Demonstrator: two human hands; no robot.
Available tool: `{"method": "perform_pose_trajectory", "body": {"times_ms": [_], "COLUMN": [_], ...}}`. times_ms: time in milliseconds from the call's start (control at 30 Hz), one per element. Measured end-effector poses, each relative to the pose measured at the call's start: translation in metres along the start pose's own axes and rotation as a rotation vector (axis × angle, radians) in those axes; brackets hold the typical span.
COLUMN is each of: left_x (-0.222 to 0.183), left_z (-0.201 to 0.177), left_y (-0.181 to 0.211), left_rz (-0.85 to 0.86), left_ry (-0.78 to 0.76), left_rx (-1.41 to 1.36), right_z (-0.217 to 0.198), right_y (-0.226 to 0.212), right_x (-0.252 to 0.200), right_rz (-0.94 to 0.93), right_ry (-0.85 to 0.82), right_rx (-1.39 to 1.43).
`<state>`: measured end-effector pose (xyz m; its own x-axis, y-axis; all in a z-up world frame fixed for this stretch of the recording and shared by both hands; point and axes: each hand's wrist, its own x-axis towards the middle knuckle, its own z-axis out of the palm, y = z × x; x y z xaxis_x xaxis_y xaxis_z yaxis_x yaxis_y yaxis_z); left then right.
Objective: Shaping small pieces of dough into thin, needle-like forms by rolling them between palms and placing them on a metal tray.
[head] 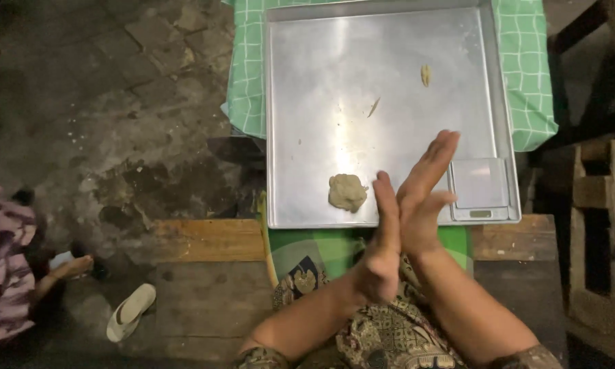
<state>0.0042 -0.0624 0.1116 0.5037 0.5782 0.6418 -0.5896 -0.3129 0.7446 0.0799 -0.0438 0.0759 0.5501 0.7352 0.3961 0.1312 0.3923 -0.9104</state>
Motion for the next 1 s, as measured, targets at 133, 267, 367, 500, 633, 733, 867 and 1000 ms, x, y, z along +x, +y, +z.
{"method": "perform_pose_trajectory", "body": {"times_ms": [133,267,367,500,633,733,867,1000], "left_x": [-0.018,-0.039,-0.027,-0.034,-0.029,-0.035,-0.033,-0.018], "left_z": [-0.01,-0.03,-0.051,-0.053,-0.036,-0.053,-0.019,-0.027], "left_y": [-0.039,-0.079,-0.08,-0.088,-0.069,-0.069,-0.058,-0.042], "left_rz": [-0.002,-0.359,-0.456,-0.417,-0.279,-0.351,-0.212,-0.294], "left_ry": [0.327,0.493,0.579,0.505,0.344,0.452,0.482,0.585], "left_rx": [-1.095,-1.095,-1.219,-1.187,-0.828,-0.777,-1.014,-0.736], "right_z": [0.004,0.002,-0.021,-0.047,-0.007,0.017,0.018,0.019], "right_y": [-0.014,-0.02,-0.006,0.022,0.021,0.013,0.017,0.029], "right_x": [0.01,0.016,0.024,0.019,-0.001,-0.038,-0.038,-0.019], "right_rz": [0.153,0.358,0.137,0.146,0.018,-0.095,-0.3,-0.405], "right_ry": [-0.077,-0.182,-0.002,0.042,-0.038,-0.149,-0.301,-0.429], "right_rx": [-0.111,-0.256,-0.086,-0.079,-0.317,-0.494,-0.763,-0.926]}}
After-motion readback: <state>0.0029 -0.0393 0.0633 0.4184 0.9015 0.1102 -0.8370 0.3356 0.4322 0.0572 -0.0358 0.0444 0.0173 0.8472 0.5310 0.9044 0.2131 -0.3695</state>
